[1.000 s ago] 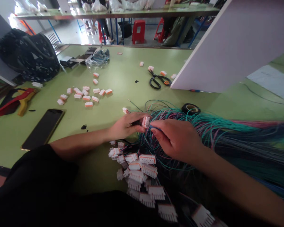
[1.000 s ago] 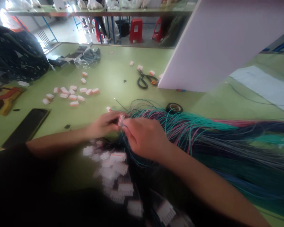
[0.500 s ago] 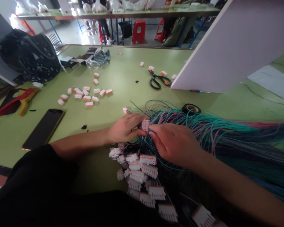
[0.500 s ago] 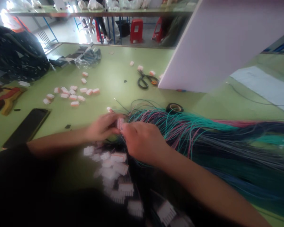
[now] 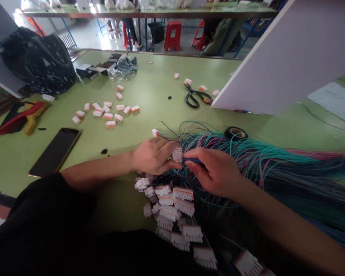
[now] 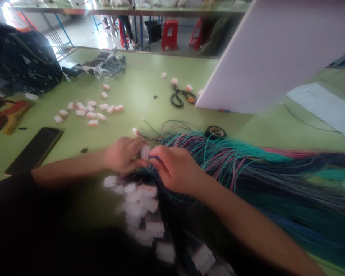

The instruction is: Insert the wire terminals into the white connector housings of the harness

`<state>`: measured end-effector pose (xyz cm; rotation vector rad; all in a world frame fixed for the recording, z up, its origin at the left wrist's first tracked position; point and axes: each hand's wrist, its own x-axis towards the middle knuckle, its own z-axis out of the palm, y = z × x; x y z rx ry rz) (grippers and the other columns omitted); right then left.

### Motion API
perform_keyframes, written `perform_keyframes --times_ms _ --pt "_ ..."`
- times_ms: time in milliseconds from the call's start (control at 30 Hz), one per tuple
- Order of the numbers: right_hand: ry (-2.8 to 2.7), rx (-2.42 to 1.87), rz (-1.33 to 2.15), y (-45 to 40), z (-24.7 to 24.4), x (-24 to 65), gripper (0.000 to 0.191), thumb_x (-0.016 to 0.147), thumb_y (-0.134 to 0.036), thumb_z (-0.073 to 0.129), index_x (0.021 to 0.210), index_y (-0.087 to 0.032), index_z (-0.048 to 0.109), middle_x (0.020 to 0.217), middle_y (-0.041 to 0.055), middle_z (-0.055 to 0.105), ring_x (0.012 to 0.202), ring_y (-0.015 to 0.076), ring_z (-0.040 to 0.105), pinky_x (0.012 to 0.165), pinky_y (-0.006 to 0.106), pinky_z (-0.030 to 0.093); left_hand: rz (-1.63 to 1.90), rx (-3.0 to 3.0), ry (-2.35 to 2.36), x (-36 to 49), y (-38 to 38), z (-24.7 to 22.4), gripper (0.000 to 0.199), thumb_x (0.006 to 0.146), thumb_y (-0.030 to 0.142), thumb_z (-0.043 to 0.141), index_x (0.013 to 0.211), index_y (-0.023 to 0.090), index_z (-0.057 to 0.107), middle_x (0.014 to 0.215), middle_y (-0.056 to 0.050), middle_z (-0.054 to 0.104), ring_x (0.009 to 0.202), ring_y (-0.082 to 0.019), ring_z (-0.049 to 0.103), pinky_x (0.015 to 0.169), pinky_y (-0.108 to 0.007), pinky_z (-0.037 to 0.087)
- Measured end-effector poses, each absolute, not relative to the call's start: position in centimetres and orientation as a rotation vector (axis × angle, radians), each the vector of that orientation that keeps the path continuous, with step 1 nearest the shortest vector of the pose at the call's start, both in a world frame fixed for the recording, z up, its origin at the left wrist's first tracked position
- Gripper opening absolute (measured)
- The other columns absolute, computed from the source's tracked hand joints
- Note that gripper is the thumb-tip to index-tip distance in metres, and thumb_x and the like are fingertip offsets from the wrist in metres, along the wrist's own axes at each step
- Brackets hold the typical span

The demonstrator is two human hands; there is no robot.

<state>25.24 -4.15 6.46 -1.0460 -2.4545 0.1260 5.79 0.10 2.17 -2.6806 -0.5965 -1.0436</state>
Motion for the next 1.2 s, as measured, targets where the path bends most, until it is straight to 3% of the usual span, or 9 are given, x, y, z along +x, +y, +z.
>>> perform_keyframes --times_ms 367,567,700,1200 --pt "-2.397 -1.109 0.261 -3.4 5.2 24.9 0.018 0.084 -0.025 0.04 0.081 -0.018 0.055 0.066 0.0017 0.066 0.057 0.0128 0.057 0.055 0.025 0.038 -0.956 -2.832 -0.738 5.6 0.4 1.3 0.054 0.093 0.052 0.024 0.097 0.007 0.055 0.067 -0.01 0.064 0.059 -0.016 0.061 0.053 -0.028 0.046" --pt "-2.303 -1.177 0.581 -2.2 5.9 25.8 0.016 0.083 -0.03 0.044 0.082 -0.019 0.055 0.062 -0.0015 0.063 0.053 0.0108 0.054 0.052 0.023 0.037 -0.993 -3.05 -0.815 6.0 0.6 2.6 0.058 0.089 0.058 0.03 0.1 0.008 0.056 0.074 -0.01 0.065 0.063 -0.015 0.06 0.056 -0.026 0.045" --pt "-2.292 -1.224 0.768 -2.0 6.7 26.1 0.017 0.083 -0.032 0.044 0.082 -0.018 0.055 0.058 -0.0025 0.061 0.052 0.0111 0.054 0.055 0.024 0.038 -0.881 -3.201 -0.939 6.1 0.6 3.2 0.049 0.091 0.054 0.03 0.088 0.012 0.055 0.068 -0.005 0.061 0.058 -0.012 0.054 0.054 -0.024 0.043" --pt "-2.504 -1.148 0.385 -3.4 6.3 25.2 0.018 0.084 -0.025 0.038 0.076 -0.018 0.053 0.056 -0.0002 0.054 0.051 0.0118 0.048 0.051 0.023 0.032 -1.014 -3.211 -0.97 6.2 -1.1 2.8 0.039 0.091 0.045 0.033 0.08 0.013 0.052 0.059 -0.002 0.052 0.05 -0.011 0.043 0.046 -0.024 0.036"
